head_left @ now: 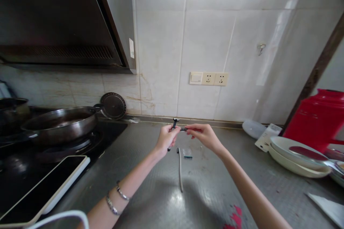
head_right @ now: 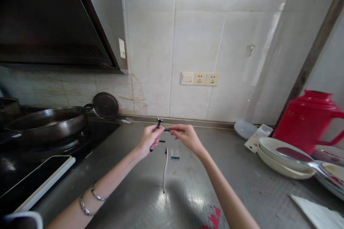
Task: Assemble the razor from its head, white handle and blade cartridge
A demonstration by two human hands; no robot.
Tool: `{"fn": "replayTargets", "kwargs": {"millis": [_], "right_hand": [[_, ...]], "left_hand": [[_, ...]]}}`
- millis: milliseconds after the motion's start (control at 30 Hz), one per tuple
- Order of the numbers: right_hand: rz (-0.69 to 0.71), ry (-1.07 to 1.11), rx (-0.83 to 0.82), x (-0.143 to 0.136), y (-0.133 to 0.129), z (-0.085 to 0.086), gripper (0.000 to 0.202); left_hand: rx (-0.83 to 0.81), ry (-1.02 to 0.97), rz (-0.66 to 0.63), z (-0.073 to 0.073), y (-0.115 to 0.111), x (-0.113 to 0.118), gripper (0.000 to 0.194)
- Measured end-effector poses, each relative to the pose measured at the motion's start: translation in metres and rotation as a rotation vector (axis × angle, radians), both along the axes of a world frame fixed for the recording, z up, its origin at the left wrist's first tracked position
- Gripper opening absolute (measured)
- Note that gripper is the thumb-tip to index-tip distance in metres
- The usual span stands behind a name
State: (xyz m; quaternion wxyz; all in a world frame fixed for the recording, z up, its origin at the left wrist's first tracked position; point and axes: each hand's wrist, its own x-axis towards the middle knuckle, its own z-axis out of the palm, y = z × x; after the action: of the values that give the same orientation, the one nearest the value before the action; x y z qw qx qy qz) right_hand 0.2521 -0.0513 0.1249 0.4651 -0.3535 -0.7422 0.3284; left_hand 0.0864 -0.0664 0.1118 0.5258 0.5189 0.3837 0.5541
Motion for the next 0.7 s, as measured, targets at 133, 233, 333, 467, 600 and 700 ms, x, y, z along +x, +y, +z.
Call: {"fn": "replayTargets", "kwargs": {"millis": [133, 233, 333, 467, 600, 700], "right_hand": [[-0.053, 0.054, -0.014, 0.002, 0.002, 0.000, 0.026], [-0.124, 0.086, 0.001, 0.003, 0.005, -0.001, 0.027], [-0.180, 0.110, 0.023, 0.003, 0.006, -0.001, 0.027], [-0.227, 0.142, 0.067, 0.003, 0.007, 0.000, 0.027], [-0.259, 0.164, 0.114, 0.004, 0.005, 0.004, 0.027], [-0.241, 0.168, 0.130, 0.004, 0.002, 0.007, 0.027]], "left_hand": [[0.034, -0.056, 0.010, -0.003, 0.002, 0.000, 0.035], [0.037, -0.187, 0.040, -0.006, 0.004, 0.001, 0.041], [0.065, -0.276, 0.067, -0.011, 0.005, 0.003, 0.039], [0.166, -0.258, 0.034, -0.014, 0.000, 0.007, 0.031], [0.245, -0.132, -0.054, -0.014, -0.008, 0.011, 0.029], [0.255, -0.007, -0.066, -0.015, -0.010, 0.013, 0.029]]}}
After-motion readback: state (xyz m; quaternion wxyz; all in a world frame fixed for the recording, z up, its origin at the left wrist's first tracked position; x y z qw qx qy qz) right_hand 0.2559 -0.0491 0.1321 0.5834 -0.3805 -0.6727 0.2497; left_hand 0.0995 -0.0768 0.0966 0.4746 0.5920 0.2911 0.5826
